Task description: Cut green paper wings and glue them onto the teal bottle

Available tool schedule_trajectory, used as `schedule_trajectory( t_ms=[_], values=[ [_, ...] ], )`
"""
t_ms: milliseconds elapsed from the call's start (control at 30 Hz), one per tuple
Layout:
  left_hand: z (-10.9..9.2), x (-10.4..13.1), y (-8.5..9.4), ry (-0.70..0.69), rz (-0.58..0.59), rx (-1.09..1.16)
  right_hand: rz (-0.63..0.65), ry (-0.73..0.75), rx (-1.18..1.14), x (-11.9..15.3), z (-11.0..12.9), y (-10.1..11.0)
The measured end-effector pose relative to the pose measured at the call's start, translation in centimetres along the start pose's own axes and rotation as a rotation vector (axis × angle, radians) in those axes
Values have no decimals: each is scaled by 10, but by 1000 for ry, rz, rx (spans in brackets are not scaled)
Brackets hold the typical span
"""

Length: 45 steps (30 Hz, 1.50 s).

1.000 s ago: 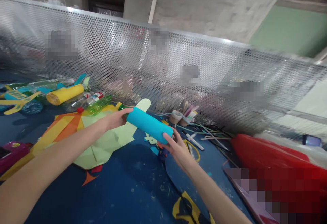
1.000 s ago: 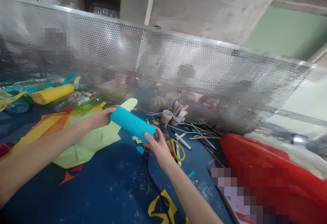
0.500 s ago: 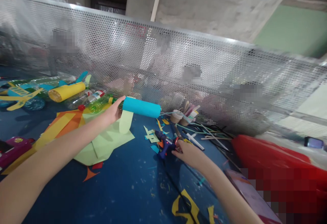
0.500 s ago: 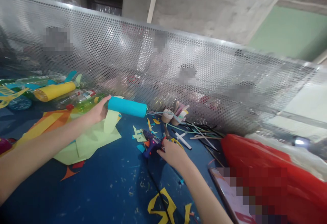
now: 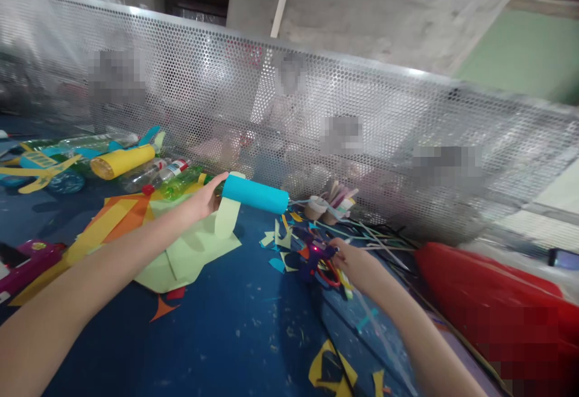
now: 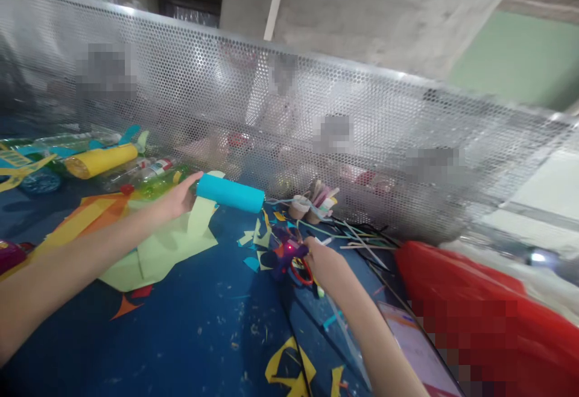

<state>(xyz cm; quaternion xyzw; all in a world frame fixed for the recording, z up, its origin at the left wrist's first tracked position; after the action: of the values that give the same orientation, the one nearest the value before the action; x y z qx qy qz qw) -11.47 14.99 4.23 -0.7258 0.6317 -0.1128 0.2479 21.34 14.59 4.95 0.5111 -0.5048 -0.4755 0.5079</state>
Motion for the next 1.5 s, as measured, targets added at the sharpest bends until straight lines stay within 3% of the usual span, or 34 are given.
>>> schedule_trajectory(
  t_ms=[100,233,367,567,633,767,867,1033,1300,1400,1500],
  values=[
    [8,0,5,18,-33,2,10,-37,-21,-6,-19,5],
    [22,4,5,52,-37,-26,70,-64,-85,-14,-33,-8],
    [40,10,6,114,-28,-63,70,-86,-54,-20,-35,-22],
    [57,14,5,134,-22,-63,-25,-62,160,-13,-25,-20],
    [54,12,4,96,-24,-47,-135,-78,224,-4,-15,-6],
    [46,8,8,77,-35,-64,-321,-13,192,24,26,19],
    [41,3,14,77,-32,-163,-342,103,104,43,63,20],
    [30,-5,22,-2,-13,-359,-309,275,-25,67,106,0],
    [3,-18,48,-248,-29,-848,-383,399,-51,77,122,-18],
    [-9,-21,43,-303,1,-956,-424,421,-45,78,123,-20],
    [-38,-15,27,-386,-8,-1022,-463,448,-24,81,126,-21]
  ],
)
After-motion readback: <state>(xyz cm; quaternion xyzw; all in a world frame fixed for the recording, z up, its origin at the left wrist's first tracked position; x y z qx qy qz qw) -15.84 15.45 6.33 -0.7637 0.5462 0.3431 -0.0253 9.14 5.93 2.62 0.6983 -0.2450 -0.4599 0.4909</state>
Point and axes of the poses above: each hand's wrist, its own x-axis away from the middle knuckle, its own y-axis out of the back of the hand, z = x × y, the point moved 10 cm from there along -x, towards the middle knuckle, and after that the axes turned 14 degrees about -y, right-handed, at the moved point
